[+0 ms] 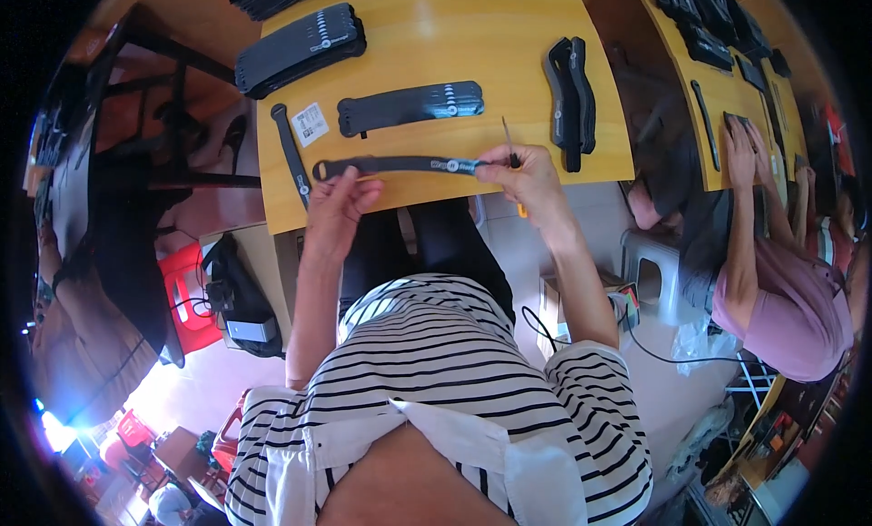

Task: Assembling black leather or synthetic straps by inserting small metal components using a pick tool.

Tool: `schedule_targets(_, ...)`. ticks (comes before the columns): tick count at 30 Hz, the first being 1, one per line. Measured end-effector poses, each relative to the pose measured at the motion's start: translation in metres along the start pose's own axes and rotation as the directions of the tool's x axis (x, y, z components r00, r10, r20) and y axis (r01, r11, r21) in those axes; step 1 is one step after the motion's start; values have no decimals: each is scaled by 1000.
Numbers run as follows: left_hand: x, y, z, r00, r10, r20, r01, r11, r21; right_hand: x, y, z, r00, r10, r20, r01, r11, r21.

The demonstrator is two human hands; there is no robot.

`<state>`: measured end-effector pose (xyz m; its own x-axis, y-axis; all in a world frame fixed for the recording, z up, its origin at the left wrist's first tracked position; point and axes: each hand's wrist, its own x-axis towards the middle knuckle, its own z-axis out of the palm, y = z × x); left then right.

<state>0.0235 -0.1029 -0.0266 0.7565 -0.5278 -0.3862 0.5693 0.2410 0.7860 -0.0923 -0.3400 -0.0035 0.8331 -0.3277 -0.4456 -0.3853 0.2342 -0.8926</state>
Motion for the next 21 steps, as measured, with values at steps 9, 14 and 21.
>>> schedule_targets(9, 27, 29, -11, 997, 69, -27, -70, 997, -23, 25, -25, 4, 987, -152, -48, 147, 986, -78)
schedule_targets(14, 13, 40, 1, 980, 182, -82, -159, 959, 235, 9, -56, 15, 968, -204, 145, 235, 940, -246)
schedule_targets(21, 26, 62, 27, 749, 497, 438, -585, 186, 789, 12, -60, 37, 915, -356, 188, 402, 834, -377)
